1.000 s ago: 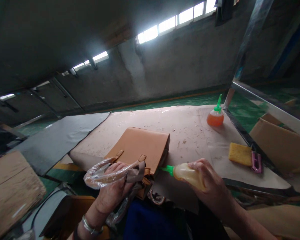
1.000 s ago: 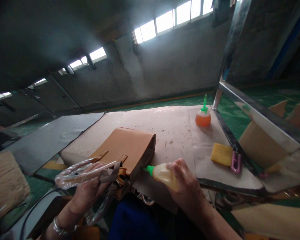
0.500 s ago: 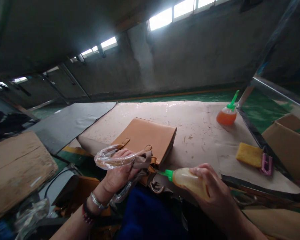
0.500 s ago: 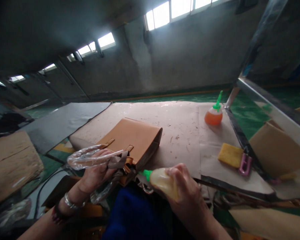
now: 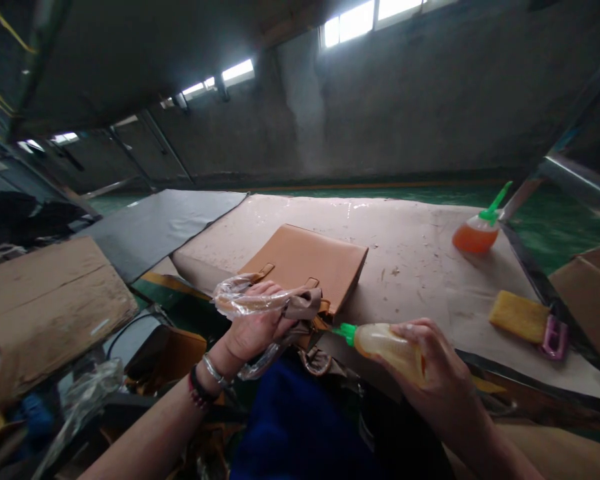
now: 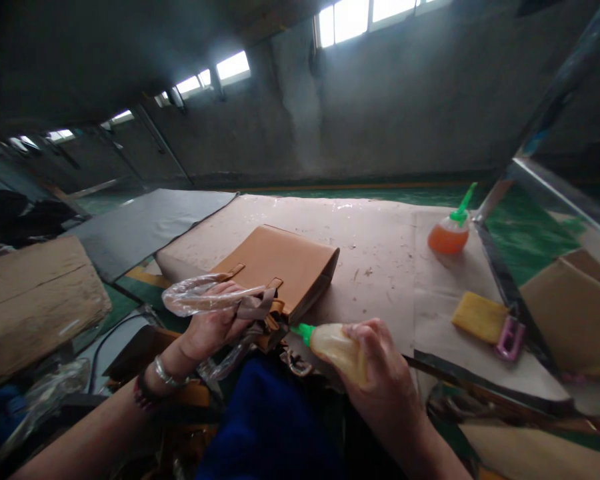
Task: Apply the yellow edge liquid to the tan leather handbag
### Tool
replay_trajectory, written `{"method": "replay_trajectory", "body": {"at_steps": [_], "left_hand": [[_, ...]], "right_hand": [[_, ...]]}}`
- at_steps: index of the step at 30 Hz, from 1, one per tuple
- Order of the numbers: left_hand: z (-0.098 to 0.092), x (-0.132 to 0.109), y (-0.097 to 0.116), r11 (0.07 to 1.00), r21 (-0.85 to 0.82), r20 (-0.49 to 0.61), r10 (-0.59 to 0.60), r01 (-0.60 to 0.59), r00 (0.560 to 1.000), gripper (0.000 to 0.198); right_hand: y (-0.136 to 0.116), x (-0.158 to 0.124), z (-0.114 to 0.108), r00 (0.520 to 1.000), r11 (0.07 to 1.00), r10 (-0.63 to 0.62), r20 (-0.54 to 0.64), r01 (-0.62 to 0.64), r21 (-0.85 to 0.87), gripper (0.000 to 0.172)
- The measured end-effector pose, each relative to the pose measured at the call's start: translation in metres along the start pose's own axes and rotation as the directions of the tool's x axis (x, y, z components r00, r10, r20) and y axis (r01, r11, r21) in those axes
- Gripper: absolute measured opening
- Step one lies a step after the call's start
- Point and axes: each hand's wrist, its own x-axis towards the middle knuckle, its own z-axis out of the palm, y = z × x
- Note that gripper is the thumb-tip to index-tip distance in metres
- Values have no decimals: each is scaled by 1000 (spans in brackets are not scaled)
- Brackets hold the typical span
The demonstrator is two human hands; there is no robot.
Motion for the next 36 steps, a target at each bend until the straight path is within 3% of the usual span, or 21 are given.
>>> {"method": "replay_trajectory", "body": {"at_steps": [4,10,16,18,21,28,33,36], "left_hand": [[0,-1,0,1000,22,44,-15,14,999,31],[-4,3,5,998,61,-63,34,-30,997,39],[-6,4,6,999,40,-72,20,-17,997,43],[-5,3,5,1000,18,-53,9,-8,999,40],[-3,-1,3,1000,-1,-47,24,-24,999,31],[2,-4,-2,998,23,-63,52,-50,997,29],[0,-3,0,991,93,-136,107,-95,985,31],[-2,-1,1,990,108,-143,106,-91,984,29]], "right_hand": [[-3,-3,-1,998,998,-19,56,16,66,18],[-4,-3,-1,1000,999,-28,-6,28,-38,19],[2,-2,1,999,996,-40,4,41,-78,14],[4,-2,3,1000,995,-18,-25,15,-99,12],[6,-3,6,999,999,-35,21,36,-35,15],[34,2,12,997,990,50,-64,-58,-127,17],[39,1,15,999,996,29,-27,-32,-81,12],[51,6,19,995,990,49,-81,-59,-125,12]]}}
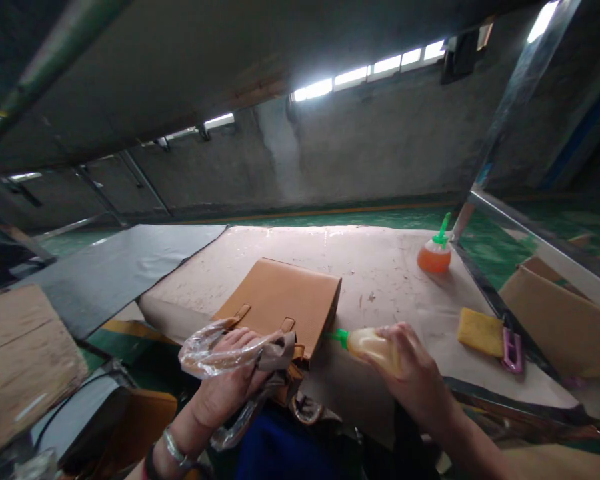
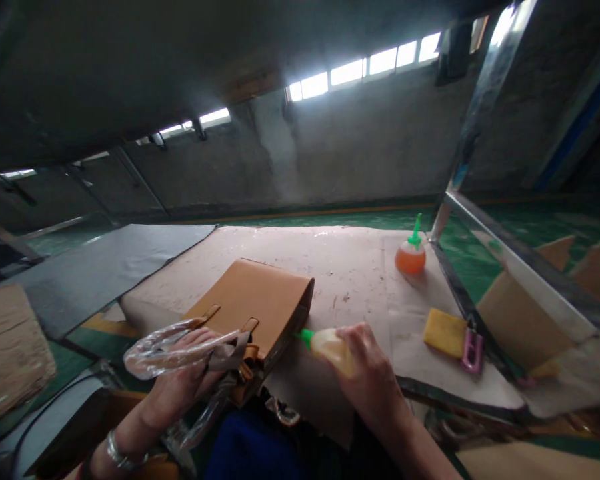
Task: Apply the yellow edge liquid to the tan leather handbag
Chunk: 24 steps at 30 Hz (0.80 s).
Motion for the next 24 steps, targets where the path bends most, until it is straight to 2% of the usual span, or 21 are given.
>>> {"method": "replay_trajectory", "body": {"at_steps": [4,11,15,18,21,23,24], "left_hand": [[0,3,0,1000,-18,16,-15,16,1000,28],[0,2,-2,1000,16,19,-14,14,1000,31],[0,1,-5,999,-35,52,-36,38,998,30],[2,-1,-6,998,-42,67,-53,56,996,30],[5,-2,-4,983,-85,73,-155,162,985,32],[8,2,-3,948,-183,64,-253,260,965,33],[9,6,-4,921,-239,63,-300,306,952,33]], "right_hand": [[13,6,7,999,999,21,-44,-23,-38,15],[14,8,8,997,998,17,-82,-22,-61,19],[14,7,9,997,998,6,-82,-11,-55,21],[18,4,8,992,997,21,-125,-30,-69,27],[22,2,-1,977,989,145,-154,-149,-18,39],[20,3,-11,958,951,278,-74,-264,162,35],[18,6,-17,962,947,266,-54,-250,203,34]]}}
